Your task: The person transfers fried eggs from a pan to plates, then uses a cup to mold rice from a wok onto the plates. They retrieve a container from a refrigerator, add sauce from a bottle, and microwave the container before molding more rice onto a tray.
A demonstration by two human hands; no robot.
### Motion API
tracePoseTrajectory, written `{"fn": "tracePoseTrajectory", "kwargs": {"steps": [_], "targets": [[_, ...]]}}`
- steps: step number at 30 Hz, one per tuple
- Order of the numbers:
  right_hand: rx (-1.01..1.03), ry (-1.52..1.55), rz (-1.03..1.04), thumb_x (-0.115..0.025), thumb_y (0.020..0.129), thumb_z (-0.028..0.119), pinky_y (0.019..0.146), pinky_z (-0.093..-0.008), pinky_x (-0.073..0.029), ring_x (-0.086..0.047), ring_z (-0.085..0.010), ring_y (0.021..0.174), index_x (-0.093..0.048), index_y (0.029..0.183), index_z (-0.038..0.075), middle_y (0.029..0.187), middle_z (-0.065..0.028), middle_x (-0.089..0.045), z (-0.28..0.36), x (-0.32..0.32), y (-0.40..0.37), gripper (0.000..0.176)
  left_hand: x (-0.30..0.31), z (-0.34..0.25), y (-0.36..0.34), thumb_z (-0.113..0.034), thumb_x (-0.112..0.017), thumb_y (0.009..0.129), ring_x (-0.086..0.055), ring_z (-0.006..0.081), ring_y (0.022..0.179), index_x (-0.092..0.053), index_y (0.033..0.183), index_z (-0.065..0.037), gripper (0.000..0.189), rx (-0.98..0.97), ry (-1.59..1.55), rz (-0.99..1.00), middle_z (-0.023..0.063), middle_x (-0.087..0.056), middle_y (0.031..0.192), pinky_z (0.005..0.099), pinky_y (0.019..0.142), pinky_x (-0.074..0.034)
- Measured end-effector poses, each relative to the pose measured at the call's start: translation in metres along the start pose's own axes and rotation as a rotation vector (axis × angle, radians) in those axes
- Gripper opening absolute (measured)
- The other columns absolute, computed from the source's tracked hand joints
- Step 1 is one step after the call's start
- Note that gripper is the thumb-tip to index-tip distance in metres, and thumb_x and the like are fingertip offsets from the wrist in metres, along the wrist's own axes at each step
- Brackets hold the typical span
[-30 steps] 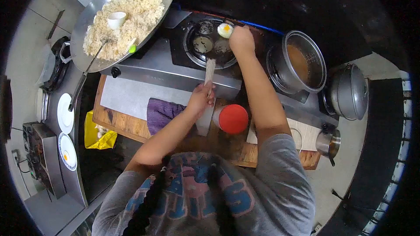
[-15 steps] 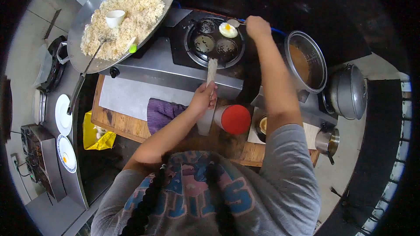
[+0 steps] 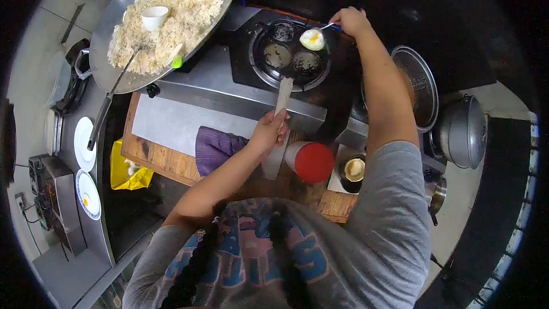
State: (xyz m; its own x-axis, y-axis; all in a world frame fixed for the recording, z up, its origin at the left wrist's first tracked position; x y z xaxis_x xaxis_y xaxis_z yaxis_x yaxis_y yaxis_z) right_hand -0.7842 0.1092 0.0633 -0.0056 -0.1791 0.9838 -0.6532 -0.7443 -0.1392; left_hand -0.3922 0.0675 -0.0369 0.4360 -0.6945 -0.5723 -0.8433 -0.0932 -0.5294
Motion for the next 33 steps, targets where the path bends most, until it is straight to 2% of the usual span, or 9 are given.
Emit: {"fn": "tracePoseTrajectory", "kwargs": {"steps": [5, 8, 13, 17, 19, 20, 24, 28, 33], "targets": [[0.019, -0.009, 0.074, -0.064, 0.085, 0.024, 0.099, -0.0591, -0.037, -0.058, -0.0278, 0.112, -0.075, 0.098, 0.031, 0.105, -0.0029, -0.070, 0.001, -0.003, 0.004, 0.019, 0.001, -0.001, 0.001, -0.041, -0.052, 0.099, -0.039, 0.0076, 0.049, -0.051, 0.097, -0.013, 0.028, 0.002, -0.022, -0.002, -0.0035, -0.044, 0.064, 0.0231, 0.042, -0.028], [0.034, 0.002, 0.139, -0.066, 0.083, 0.026, 0.095, -0.0530, -0.044, -0.062, -0.0279, 0.106, -0.076, 0.098, 0.032, 0.104, -0.0038, -0.071, -0.004, -0.012, 0.008, 0.019, 0.002, 0.000, 0.002, -0.041, -0.052, 0.098, -0.039, 0.0077, 0.049, -0.052, 0.099, -0.013, 0.029, -0.010, -0.016, -0.012, -0.0032, -0.045, 0.064, 0.0233, 0.042, -0.028], [-0.165, 0.257, 0.302, -0.065, 0.081, 0.026, 0.088, -0.0444, -0.050, -0.065, -0.0283, 0.105, -0.076, 0.099, 0.025, 0.108, -0.0093, -0.070, -0.009, -0.025, 0.005, 0.021, 0.002, 0.000, 0.002, -0.041, -0.052, 0.098, -0.040, 0.0077, 0.049, -0.053, 0.101, -0.012, 0.029, 0.041, 0.000, -0.036, -0.0025, -0.045, 0.064, 0.0229, 0.041, -0.029], [-0.294, 0.226, 0.269, -0.063, 0.083, 0.027, 0.093, -0.0490, -0.046, -0.063, -0.0289, 0.110, -0.075, 0.102, 0.022, 0.111, -0.0113, -0.069, 0.011, -0.031, -0.011, 0.023, 0.001, -0.002, 0.000, -0.042, -0.053, 0.098, -0.041, 0.0073, 0.050, -0.053, 0.101, -0.013, 0.029, 0.023, -0.025, 0.003, -0.0021, -0.046, 0.064, 0.0223, 0.040, -0.028], [-0.512, 0.197, 0.089, -0.062, 0.084, 0.028, 0.100, -0.0550, -0.039, -0.060, -0.0302, 0.115, -0.074, 0.105, 0.022, 0.116, -0.0118, -0.067, 0.036, -0.011, -0.039, 0.025, -0.002, -0.003, 0.001, -0.042, -0.053, 0.097, -0.041, 0.0072, 0.050, -0.053, 0.101, -0.013, 0.030, 0.028, -0.017, 0.001, -0.0021, -0.047, 0.065, 0.0222, 0.040, -0.028], [-0.518, 0.213, 0.060, -0.062, 0.084, 0.026, 0.101, -0.0570, -0.036, -0.060, -0.0299, 0.114, -0.073, 0.108, 0.024, 0.118, -0.0109, -0.067, 0.042, -0.013, -0.048, 0.026, -0.002, -0.002, 0.001, -0.043, -0.053, 0.097, -0.041, 0.0073, 0.050, -0.053, 0.101, -0.013, 0.030, 0.019, -0.018, 0.014, -0.0023, -0.047, 0.065, 0.0223, 0.041, -0.028], [-0.558, 0.242, -0.070, -0.058, 0.086, 0.021, 0.095, -0.0499, -0.040, -0.063, -0.0278, 0.108, -0.074, 0.103, 0.027, 0.113, -0.0068, -0.069, 0.067, -0.016, -0.081, 0.024, 0.004, 0.000, 0.006, -0.045, -0.053, 0.097, -0.045, 0.0082, 0.052, -0.054, 0.104, -0.013, 0.033, 0.026, 0.063, 0.029, -0.0025, -0.049, 0.068, 0.0217, 0.043, -0.031], [-0.603, 0.300, -0.253, -0.058, 0.086, 0.020, 0.093, -0.0498, -0.041, -0.061, -0.0257, 0.109, -0.075, 0.101, 0.029, 0.113, -0.0049, -0.068, 0.073, -0.038, -0.097, 0.024, 0.010, -0.008, 0.005, -0.046, -0.053, 0.096, -0.053, 0.0098, 0.058, -0.055, 0.109, -0.013, 0.036, 0.114, 0.096, 0.039, -0.0016, -0.054, 0.071, 0.0229, 0.046, -0.038], [-0.560, 0.347, -0.416, -0.060, 0.087, 0.026, 0.090, -0.0500, -0.043, -0.061, -0.0266, 0.107, -0.074, 0.101, 0.031, 0.110, -0.0051, -0.068, 0.066, -0.065, -0.103, 0.021, 0.018, -0.020, -0.017, -0.048, -0.053, 0.095, -0.062, 0.0136, 0.075, -0.055, 0.118, -0.011, 0.043, 0.138, 0.303, 0.016, 0.0024, -0.064, 0.090, 0.0287, 0.061, -0.052]]}}
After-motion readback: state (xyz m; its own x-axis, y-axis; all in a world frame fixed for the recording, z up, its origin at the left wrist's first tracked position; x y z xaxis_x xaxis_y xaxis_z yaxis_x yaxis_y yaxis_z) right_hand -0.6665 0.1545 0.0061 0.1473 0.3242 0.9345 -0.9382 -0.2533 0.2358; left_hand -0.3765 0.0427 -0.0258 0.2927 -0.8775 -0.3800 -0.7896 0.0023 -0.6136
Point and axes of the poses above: each hand's wrist, its own y-axis towards the middle knuckle, its own x-axis out of the back of the hand, z = x × y, the point moved 2 cm from there along y, towards the middle knuckle
